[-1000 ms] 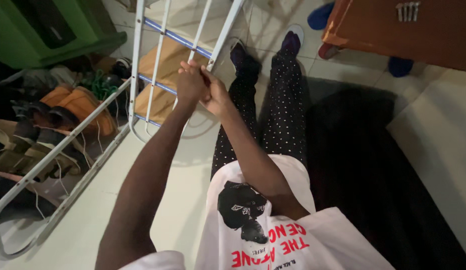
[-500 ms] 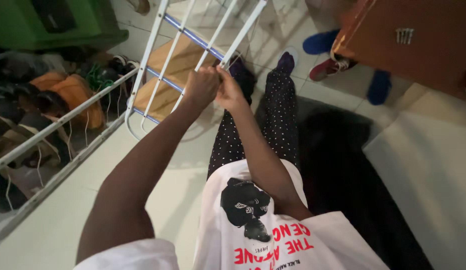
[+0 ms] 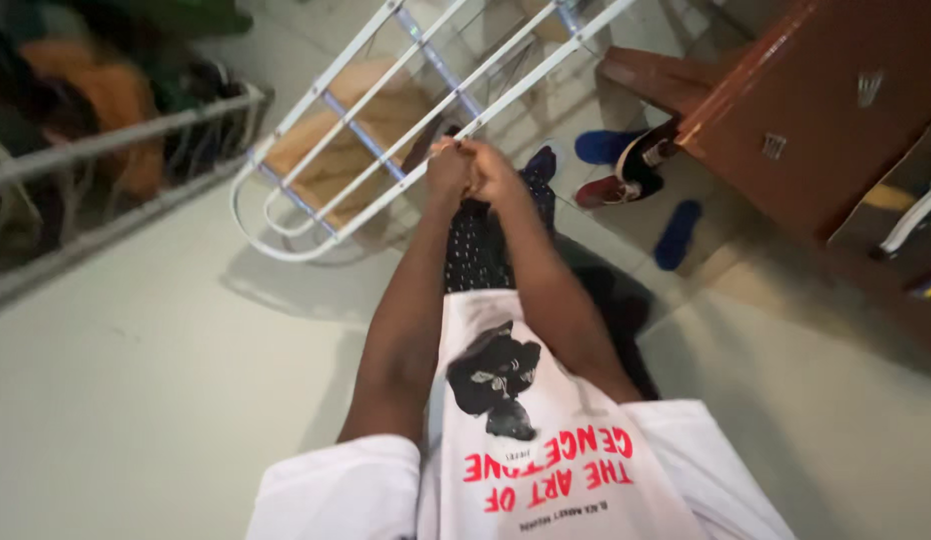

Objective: The person assembles a white metal shoe rack by inserting and tightening screws at multiple joints. They use a knife as a makeshift screwdriver to secure the frame components together.

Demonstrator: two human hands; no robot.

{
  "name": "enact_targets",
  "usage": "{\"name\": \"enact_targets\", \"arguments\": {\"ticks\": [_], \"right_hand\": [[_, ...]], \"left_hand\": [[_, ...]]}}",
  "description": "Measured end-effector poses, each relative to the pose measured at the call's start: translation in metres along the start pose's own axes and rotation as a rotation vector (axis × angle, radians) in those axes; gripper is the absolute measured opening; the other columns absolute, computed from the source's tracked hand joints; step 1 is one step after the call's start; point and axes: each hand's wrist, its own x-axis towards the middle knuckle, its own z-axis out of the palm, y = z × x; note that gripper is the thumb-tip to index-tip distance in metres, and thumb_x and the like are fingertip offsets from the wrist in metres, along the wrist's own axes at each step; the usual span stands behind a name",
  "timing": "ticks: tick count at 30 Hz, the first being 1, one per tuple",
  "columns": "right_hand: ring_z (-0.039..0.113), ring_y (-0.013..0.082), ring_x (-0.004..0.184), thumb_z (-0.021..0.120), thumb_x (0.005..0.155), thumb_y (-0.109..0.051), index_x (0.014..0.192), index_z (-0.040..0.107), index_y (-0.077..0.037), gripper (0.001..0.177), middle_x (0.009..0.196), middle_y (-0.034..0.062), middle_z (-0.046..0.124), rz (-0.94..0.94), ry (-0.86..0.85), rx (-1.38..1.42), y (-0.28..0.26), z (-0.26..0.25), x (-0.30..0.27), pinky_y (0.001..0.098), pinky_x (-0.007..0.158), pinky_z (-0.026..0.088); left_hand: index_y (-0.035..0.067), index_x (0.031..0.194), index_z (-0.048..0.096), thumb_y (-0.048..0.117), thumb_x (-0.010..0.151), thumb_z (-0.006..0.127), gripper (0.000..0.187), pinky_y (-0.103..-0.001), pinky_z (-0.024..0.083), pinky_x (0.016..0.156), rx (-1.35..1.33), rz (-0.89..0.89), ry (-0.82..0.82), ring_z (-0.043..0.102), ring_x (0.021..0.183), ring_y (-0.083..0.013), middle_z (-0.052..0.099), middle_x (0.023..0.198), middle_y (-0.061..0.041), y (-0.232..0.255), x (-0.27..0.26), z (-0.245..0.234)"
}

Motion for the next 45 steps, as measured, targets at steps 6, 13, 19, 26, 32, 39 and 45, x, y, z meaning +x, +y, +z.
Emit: {"name": "enact_targets", "arguments": {"ticks": [6, 13, 19, 26, 32, 39, 45], "right_hand": [[0.071, 0.0329, 0.105, 0.045, 0.105, -0.022, 0.113, 0.06, -0.001, 0.027, 0.119, 0.0187, 0.071, -0.179, 0.3, -0.279, -0.011, -0.002, -0.019, 0.0484, 0.101, 0.056], [0.054, 0.0165, 0.056, 0.059, 0.103, -0.025, 0.091, 0.074, 0.001, 0.032, 0.077, 0.0085, 0.068, -0.265, 0.83, -1.016, -0.039, 0.014, -0.051, 0.0332, 0.048, 0.038], [0.042, 0.0099, 0.038, 0.049, 0.102, -0.029, 0.074, 0.06, -0.007, 0.037, 0.055, -0.0001, 0.051, -0.072, 1.074, -1.323, -0.063, 0.042, -0.053, 0.0266, 0.034, 0.032], [0.039, 0.0079, 0.04, 0.046, 0.104, -0.018, 0.081, 0.061, -0.008, 0.03, 0.062, -0.0006, 0.052, 0.133, 0.735, -0.986, -0.108, 0.048, -0.052, 0.0252, 0.031, 0.027], [0.071, 0.032, 0.074, 0.067, 0.086, -0.023, 0.088, 0.074, -0.006, 0.019, 0.083, 0.0159, 0.075, 0.328, 0.129, -3.224, -0.104, 0.062, -0.032, 0.0436, 0.063, 0.056], [0.076, 0.0344, 0.079, 0.061, 0.097, -0.021, 0.092, 0.076, -0.005, 0.022, 0.085, 0.0183, 0.076, 0.314, 0.373, -3.209, -0.088, 0.084, -0.044, 0.0456, 0.067, 0.061], [0.06, 0.022, 0.056, 0.061, 0.086, -0.038, 0.076, 0.066, -0.013, 0.028, 0.066, 0.0071, 0.065, 0.203, 0.842, -2.236, -0.088, 0.097, -0.06, 0.0358, 0.048, 0.048]], "left_hand": [[0.005, 0.106, 0.068, 0.034, 0.1, 0.048, 0.037, -0.054, 0.056, 0.071, 0.117, 0.142, 0.064, 0.071, 0.081, -0.0438, 0.072, 0.09, -0.024, 0.029, -0.043, -0.013], [0.008, 0.098, 0.078, 0.035, 0.101, 0.05, 0.039, -0.05, 0.053, 0.081, -0.346, -0.1, 0.084, 0.069, 0.093, -0.0401, 0.074, 0.098, -0.019, 0.033, -0.047, 0.003], [0.009, 0.096, 0.076, 0.031, 0.097, 0.057, 0.028, -0.035, 0.054, 0.062, -1.123, -0.544, 0.009, 0.069, 0.073, -0.0222, 0.073, 0.08, -0.008, 0.025, 0.008, 0.07], [0.008, 0.106, 0.07, 0.041, 0.097, 0.066, 0.034, -0.036, 0.061, 0.053, -1.522, -0.869, -0.274, 0.07, 0.071, -0.0258, 0.071, 0.093, -0.013, 0.055, 0.027, 0.099], [0.017, 0.113, 0.069, 0.051, 0.082, 0.073, 0.046, -0.056, 0.054, 0.078, -1.822, -0.908, -0.478, 0.068, 0.094, -0.0288, 0.072, 0.11, -0.006, 0.054, 0.038, 0.101], [0.015, 0.113, 0.07, 0.053, 0.089, 0.063, 0.045, -0.054, 0.06, 0.082, -2.127, -0.659, -0.726, 0.073, 0.095, -0.03, 0.075, 0.109, -0.009, 0.05, 0.028, 0.12], [0.013, 0.095, 0.067, 0.049, 0.093, 0.063, 0.036, -0.046, 0.054, 0.059, -2.01, -0.745, -0.58, 0.062, 0.066, -0.0246, 0.065, 0.081, -0.006, 0.058, 0.036, 0.115]]}}
